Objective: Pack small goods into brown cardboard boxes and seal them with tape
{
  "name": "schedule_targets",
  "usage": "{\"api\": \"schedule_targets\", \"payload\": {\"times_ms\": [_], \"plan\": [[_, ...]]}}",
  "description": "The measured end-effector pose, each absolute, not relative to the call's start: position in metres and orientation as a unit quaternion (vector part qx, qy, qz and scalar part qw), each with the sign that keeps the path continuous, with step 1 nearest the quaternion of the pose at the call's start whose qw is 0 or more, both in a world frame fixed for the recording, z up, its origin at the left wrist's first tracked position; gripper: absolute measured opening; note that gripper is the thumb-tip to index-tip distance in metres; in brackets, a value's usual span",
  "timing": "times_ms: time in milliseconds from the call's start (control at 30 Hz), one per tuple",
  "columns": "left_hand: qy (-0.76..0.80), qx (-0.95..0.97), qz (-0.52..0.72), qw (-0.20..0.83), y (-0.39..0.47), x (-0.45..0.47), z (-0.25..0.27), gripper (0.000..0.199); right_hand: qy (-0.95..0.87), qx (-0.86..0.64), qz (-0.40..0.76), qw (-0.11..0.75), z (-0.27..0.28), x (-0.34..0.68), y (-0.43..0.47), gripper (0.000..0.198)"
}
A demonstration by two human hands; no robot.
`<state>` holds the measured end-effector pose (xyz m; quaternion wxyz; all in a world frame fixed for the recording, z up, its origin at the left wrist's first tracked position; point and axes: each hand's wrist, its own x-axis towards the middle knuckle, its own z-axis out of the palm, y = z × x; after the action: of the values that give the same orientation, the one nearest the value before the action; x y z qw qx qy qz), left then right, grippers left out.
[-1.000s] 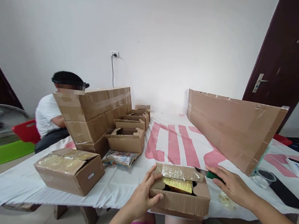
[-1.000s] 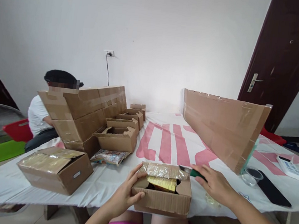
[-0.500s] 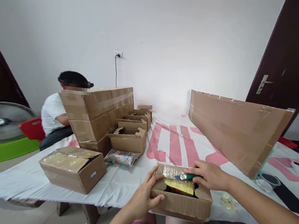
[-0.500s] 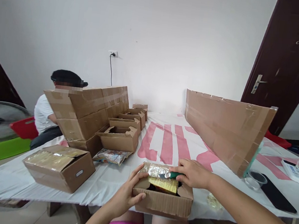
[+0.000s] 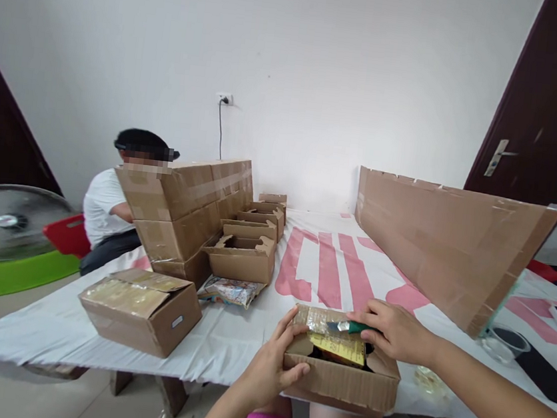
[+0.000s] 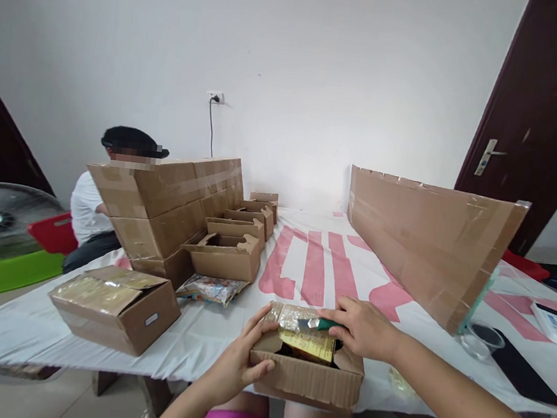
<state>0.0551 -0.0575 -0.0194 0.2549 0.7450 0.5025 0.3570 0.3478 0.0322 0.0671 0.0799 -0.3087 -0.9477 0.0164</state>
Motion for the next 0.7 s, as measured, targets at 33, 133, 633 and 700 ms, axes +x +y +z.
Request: {"api": "schedule_targets", "payload": {"times_ms": [33, 133, 633, 700], "plan": [[0.503, 0.744, 0.358, 0.256, -0.058, 0.055, -0.019, 0.052, -0.943, -0.32, 0.018, 0.087, 0.066, 0.347, 0.034, 0.039], [0.504, 0.741, 0.361, 0.257, -0.058, 0.055, -0.019, 0.052, -0.935, -0.333, 0.053, 0.111, 0.063, 0.344, 0.043, 0.041], [0.502, 0.742, 0.366, 0.251, -0.057, 0.055, -0.022, 0.056, -0.946, -0.299, 0.126, -0.004, 0.097, 0.304, 0.1, 0.035], [0.502, 0.742, 0.368, 0.249, -0.057, 0.055, -0.022, 0.058, -0.952, -0.289, 0.106, 0.007, 0.091, 0.3, 0.104, 0.033]]}}
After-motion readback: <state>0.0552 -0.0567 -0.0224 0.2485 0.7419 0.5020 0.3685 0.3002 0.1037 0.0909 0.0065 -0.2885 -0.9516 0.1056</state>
